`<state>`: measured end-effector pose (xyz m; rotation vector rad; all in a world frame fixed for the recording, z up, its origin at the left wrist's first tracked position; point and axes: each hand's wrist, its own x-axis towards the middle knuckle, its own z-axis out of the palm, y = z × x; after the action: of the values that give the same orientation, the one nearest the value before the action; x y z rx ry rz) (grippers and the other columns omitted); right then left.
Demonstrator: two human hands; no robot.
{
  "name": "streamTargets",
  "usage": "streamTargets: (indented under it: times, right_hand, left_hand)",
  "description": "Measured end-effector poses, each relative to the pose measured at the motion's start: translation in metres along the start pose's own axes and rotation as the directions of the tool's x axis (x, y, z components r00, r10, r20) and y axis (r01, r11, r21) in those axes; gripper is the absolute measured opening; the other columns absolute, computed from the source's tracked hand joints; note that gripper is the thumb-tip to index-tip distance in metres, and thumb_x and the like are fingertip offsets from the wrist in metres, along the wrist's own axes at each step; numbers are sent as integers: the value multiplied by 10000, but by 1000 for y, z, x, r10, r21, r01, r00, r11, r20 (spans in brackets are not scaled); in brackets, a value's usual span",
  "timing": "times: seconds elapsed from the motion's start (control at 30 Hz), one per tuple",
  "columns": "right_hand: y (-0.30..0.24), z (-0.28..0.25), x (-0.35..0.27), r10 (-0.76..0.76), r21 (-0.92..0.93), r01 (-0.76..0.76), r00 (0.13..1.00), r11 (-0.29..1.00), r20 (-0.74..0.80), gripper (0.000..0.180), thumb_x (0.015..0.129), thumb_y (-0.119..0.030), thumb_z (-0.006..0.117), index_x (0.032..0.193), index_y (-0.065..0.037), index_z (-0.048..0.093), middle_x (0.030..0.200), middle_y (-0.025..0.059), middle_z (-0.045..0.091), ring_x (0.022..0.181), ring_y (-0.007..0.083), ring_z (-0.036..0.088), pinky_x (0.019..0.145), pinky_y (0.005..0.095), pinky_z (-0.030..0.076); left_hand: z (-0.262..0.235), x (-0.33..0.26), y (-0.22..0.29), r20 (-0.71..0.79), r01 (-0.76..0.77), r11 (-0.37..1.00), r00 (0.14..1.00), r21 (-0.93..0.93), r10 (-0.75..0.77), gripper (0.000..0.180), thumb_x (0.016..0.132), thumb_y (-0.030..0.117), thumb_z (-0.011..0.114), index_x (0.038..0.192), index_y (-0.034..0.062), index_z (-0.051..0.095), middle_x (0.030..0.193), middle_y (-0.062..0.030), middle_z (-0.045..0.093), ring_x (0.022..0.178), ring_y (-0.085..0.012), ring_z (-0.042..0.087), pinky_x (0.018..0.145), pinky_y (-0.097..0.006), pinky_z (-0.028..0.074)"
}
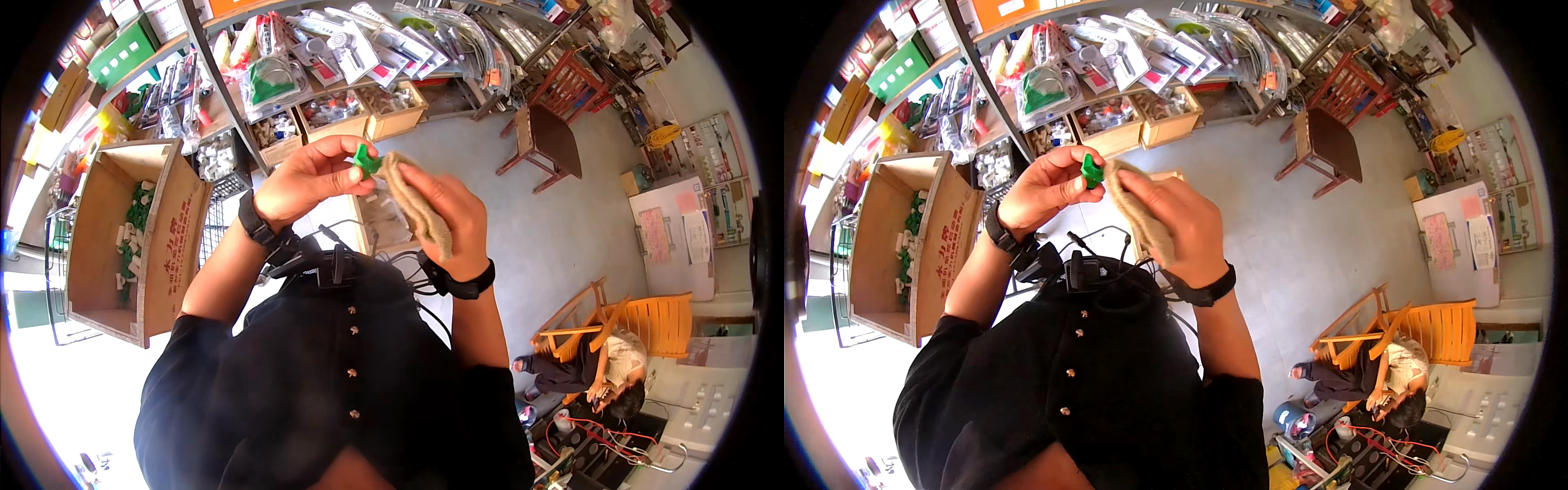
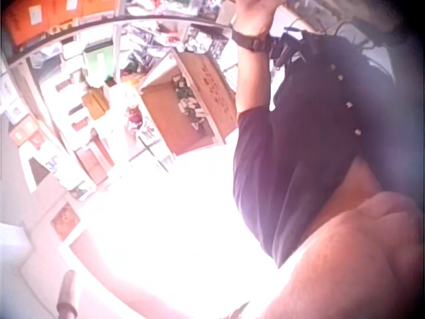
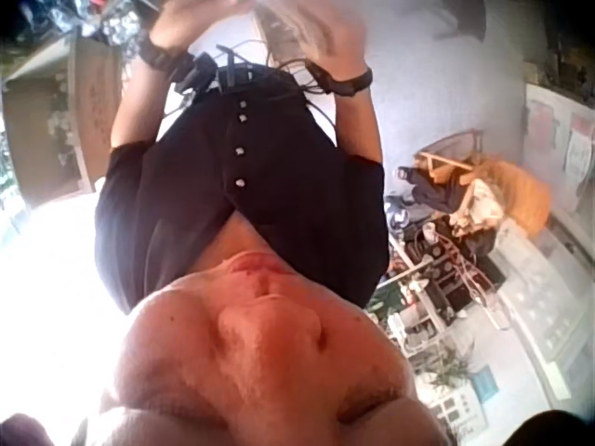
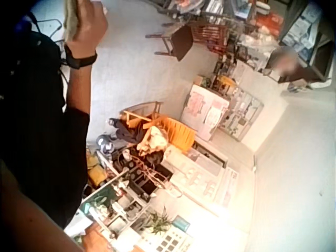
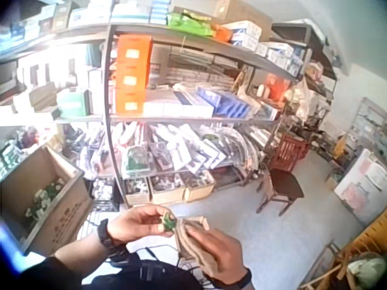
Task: The person cleans small green and white plastic caps and cylinders using a cloth and then places them into a wooden crate.
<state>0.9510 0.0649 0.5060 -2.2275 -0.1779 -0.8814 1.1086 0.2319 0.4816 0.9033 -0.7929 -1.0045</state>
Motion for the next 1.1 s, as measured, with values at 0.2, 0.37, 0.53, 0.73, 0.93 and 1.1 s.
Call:
streamTargets:
  times: [0.2, 0.37, 0.53, 0.73, 0.93, 1.1]
  right_hand:
    - [15, -1, 0, 31, -157, -13, 993, 988, 112, 459, 712, -111, 650, 1166, -169, 619, 791, 77, 581, 692, 279, 577, 600, 345, 465]
    - [9, 7, 8, -34, -22, 34, 999, 999, 6, 451, 714, -91, 631, 1162, -135, 614, 779, 99, 584, 694, 277, 573, 604, 344, 461]
    - [-1, 23, 11, -43, -42, 47, 993, 998, 107, 497, 674, -57, 585, 1167, -123, 608, 788, 94, 580, 702, 282, 572, 616, 338, 454]
    - [16, 14, 2, 72, -30, -71, 996, 997, 59, 460, 729, -209, 586, 1180, -116, 596, 818, 116, 591, 732, 305, 567, 648, 336, 458]
    - [0, 22, 9, -21, 28, 16, 982, 999, 187, 561, 772, -433, 589, 1208, -80, 576, 877, 128, 620, 750, 303, 596, 656, 358, 463]
    - [17, 21, 2, -62, 97, 51, 992, 994, 113, 511, 745, -286, 634, 1217, -103, 566, 857, 114, 602, 782, 298, 599, 672, 386, 459]
  left_hand:
    - [-8, -11, 8, 16, 17, 995, 1000, -97, -15, 285, 889, 96, 600, 1156, 44, 518, 1085, -75, 580, 984, -178, 600, 845, -308, 496]
    - [-16, -10, 3, -40, -66, 998, 997, 5, 67, 265, 869, 107, 641, 1110, 51, 544, 1052, -36, 597, 947, -125, 595, 882, -272, 465]
    - [-14, -11, 2, 55, -61, 997, 996, -53, 64, 248, 847, 40, 649, 1071, 63, 545, 1018, -23, 614, 945, -113, 591, 875, -267, 474]
    - [-12, -14, 14, 33, -32, 999, 999, -17, 33, 357, 853, -26, 605, 1185, 60, 506, 1068, -39, 595, 1051, -162, 584, 933, -296, 461]
    - [-15, -10, 7, 59, -63, 998, 996, 16, 62, 346, 849, -11, 620, 1180, 61, 549, 1073, -15, 573, 988, -100, 571, 879, -256, 480]
    - [-24, -11, 5, 24, -34, 990, 999, 137, 31, 368, 819, -21, 649, 1161, 56, 536, 1059, -15, 568, 987, -106, 553, 870, -264, 461]
